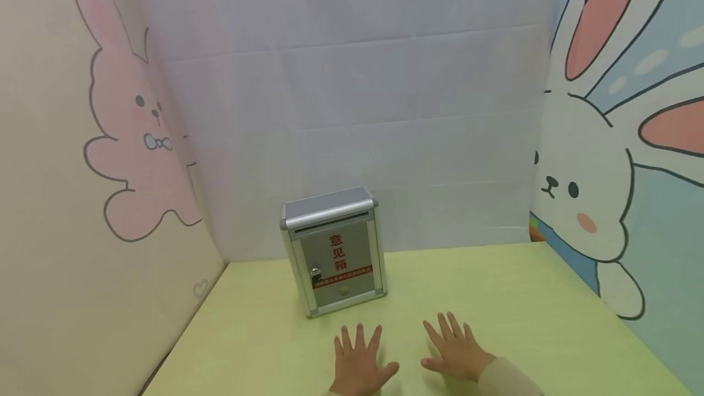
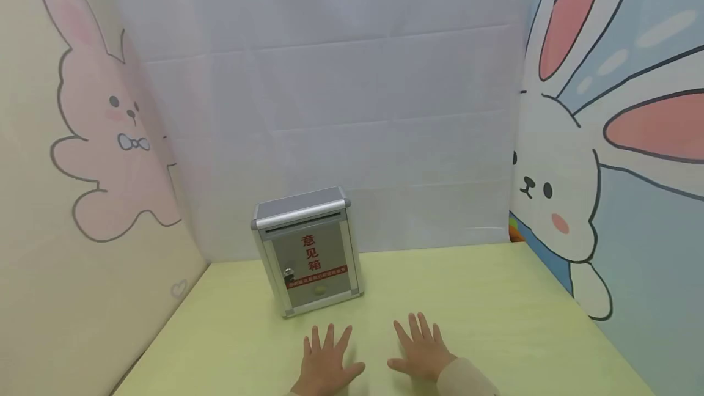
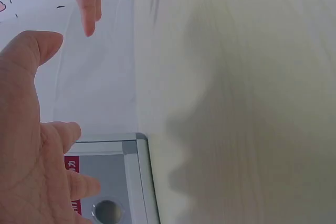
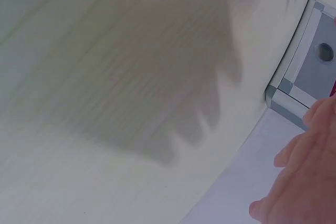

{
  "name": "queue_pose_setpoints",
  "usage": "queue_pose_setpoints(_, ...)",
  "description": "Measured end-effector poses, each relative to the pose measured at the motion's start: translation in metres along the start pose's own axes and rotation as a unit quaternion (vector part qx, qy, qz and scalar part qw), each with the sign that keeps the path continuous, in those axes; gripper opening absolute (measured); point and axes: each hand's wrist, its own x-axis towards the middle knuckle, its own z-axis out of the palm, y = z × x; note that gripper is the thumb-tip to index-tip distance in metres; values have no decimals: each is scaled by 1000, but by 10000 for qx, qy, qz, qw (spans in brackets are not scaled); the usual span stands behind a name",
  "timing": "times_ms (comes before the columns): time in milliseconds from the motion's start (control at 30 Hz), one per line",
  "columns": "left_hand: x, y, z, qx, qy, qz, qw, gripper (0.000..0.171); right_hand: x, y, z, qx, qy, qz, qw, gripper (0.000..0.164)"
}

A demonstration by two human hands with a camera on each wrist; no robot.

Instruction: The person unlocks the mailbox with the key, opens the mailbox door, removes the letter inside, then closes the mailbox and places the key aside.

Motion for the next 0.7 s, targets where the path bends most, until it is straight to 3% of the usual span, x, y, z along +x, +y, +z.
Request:
queue_pose_setpoints(200,-1,-5,-4,-361,133,60,9992,69,-1,-4,-1,137,69,-248,9996,73)
queue_pose_setpoints(333,0,-12,-10,-1283,102,-15,9917,64,1,-4,-5,737,81,-465,9962,67)
queue_pose_setpoints(433,-1,-17,-15,-1962,289,-49,9801,60,3,-4,-10,1728,51,-703,9824,58)
queue_pose_setpoints(533,-3,-21,-19,-2388,508,-135,9696,58,3,-5,-15,2770,3,-837,9572,52)
queue_pose_setpoints(633,-6,-24,-23,-2771,683,-431,9574,58,3,-7,-19,3283,-9,-775,9414,51)
queue_pose_setpoints(700,-8,-25,-25,-2977,821,-659,9488,57,2,-9,-20,3411,67,-625,9379,51)
